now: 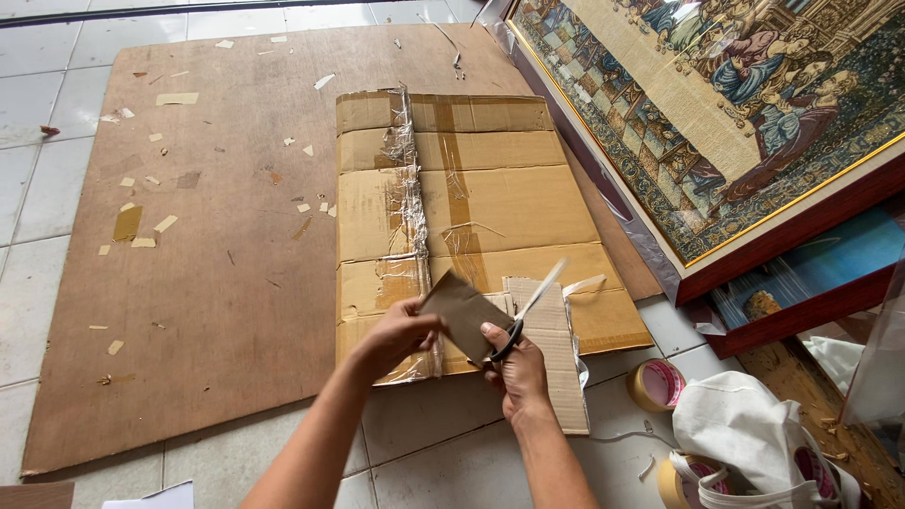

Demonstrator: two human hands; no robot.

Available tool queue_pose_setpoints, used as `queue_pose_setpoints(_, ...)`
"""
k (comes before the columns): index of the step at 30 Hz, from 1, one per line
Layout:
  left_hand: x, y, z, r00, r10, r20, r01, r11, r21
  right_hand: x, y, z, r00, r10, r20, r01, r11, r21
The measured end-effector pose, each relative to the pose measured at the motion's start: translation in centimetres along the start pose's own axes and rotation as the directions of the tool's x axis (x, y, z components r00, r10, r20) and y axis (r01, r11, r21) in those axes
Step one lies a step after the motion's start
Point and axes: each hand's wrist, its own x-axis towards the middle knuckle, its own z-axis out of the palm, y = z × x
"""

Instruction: The person cuts a piece of cardboard into smaller strips using scissors, then cuts white paper into small rectangular pieces. They place the cut paper pieces onto the back of a framed picture and secure them with a stapler.

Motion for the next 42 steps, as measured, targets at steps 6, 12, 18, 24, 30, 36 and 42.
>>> queue_pose_setpoints(6, 1.7, -3.8, 5.6, 0.977, 0.086, -0.194, -0.101, 0.992, -0.07, 0.1, 2.8, 1.8, 0.997, -0.045, -0.062, 0.047, 0.998, 0.029)
queue_pose_setpoints(12, 3.5, -1.1, 0.7, 0.899, 0.157, -0.409, -0.188, 0.981, -0.037, -2.6, 0.7, 0.4, 0.899, 0.26, 0.353, -0.026, 0.836, -0.548)
queue_pose_setpoints(18, 4.6, -0.1, -1.4, 0.945, 0.09, -0.315, -0.076, 0.996, 0.055, -4.6, 0.6, 0.4, 0.838, 0.323, 0.441, -0.035, 0.838, -0.545)
queue_pose_setpoints(24, 5.1, -1.2, -0.1, 0.948, 0.079, -0.308, -0.079, 0.997, 0.011, -4.6, -0.2, 0.9, 0.862, 0.32, 0.394, -0.036, 0.813, -0.582)
queue_pose_setpoints(30, 4.8, -0.7, 0.0, 0.951, 0.049, -0.305, -0.049, 0.999, 0.008, -5.3, -0.9, 1.1, 0.862, 0.333, 0.382, -0.055, 0.811, -0.583)
queue_pose_setpoints(36, 4.4, 0.0, 0.0, 0.953, 0.038, -0.302, -0.035, 0.999, 0.013, -5.3, -1.1, 1.0, 0.864, 0.352, 0.361, -0.09, 0.812, -0.577)
queue_pose_setpoints(42, 5.6, -0.9, -0.5, 0.951, 0.045, -0.304, -0.047, 0.999, 0.001, -3.4, 1.3, 0.7, 0.9, 0.271, 0.342, -0.053, 0.847, -0.529)
